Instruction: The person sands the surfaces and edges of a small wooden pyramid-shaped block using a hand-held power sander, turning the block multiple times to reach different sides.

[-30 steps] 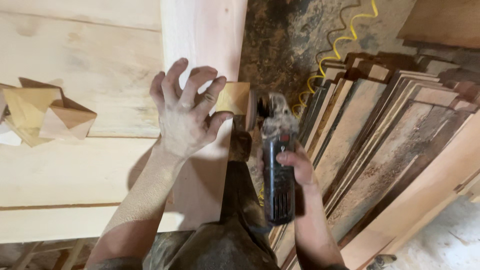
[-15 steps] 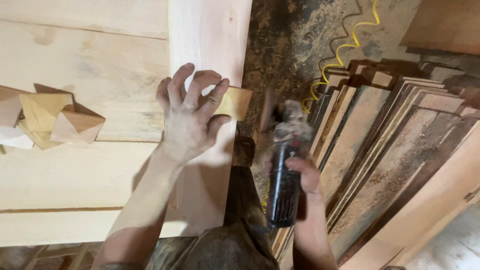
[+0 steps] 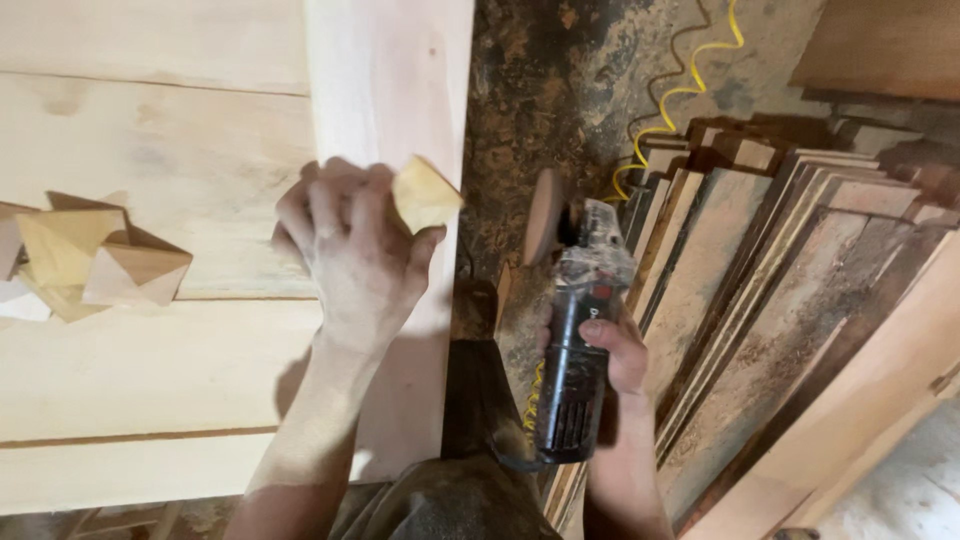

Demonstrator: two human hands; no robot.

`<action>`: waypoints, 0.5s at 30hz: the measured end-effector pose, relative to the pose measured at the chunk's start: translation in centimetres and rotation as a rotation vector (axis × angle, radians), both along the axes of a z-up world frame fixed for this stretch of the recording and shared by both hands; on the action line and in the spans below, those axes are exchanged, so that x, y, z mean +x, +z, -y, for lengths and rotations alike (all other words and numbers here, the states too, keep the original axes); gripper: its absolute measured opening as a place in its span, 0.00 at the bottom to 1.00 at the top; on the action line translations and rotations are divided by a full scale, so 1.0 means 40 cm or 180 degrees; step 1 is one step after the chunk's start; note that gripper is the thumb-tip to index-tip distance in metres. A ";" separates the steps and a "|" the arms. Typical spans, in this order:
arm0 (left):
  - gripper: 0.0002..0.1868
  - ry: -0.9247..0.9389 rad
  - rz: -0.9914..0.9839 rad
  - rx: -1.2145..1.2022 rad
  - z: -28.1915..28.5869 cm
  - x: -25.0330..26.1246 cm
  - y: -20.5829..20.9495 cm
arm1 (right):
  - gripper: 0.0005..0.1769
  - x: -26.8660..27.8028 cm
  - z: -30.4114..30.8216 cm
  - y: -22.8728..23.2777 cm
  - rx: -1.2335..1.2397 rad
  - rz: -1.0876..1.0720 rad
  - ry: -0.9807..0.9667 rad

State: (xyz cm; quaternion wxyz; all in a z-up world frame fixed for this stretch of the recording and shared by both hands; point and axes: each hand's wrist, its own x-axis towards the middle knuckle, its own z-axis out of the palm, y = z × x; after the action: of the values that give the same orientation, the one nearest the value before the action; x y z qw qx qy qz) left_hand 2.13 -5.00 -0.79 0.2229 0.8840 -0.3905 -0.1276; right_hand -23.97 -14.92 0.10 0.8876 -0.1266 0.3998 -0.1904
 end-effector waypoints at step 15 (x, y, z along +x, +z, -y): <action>0.31 -0.1149 -0.0052 -0.0705 0.011 0.033 -0.034 | 0.31 0.004 -0.037 -0.012 0.0589 -0.0164 0.0428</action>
State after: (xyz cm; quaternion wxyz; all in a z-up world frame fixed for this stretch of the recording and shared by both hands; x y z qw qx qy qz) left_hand 3.43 -5.45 -2.13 0.2953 0.7688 -0.5523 -0.1289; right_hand -23.80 -13.42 -0.36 0.8957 -0.0755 0.4289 -0.0893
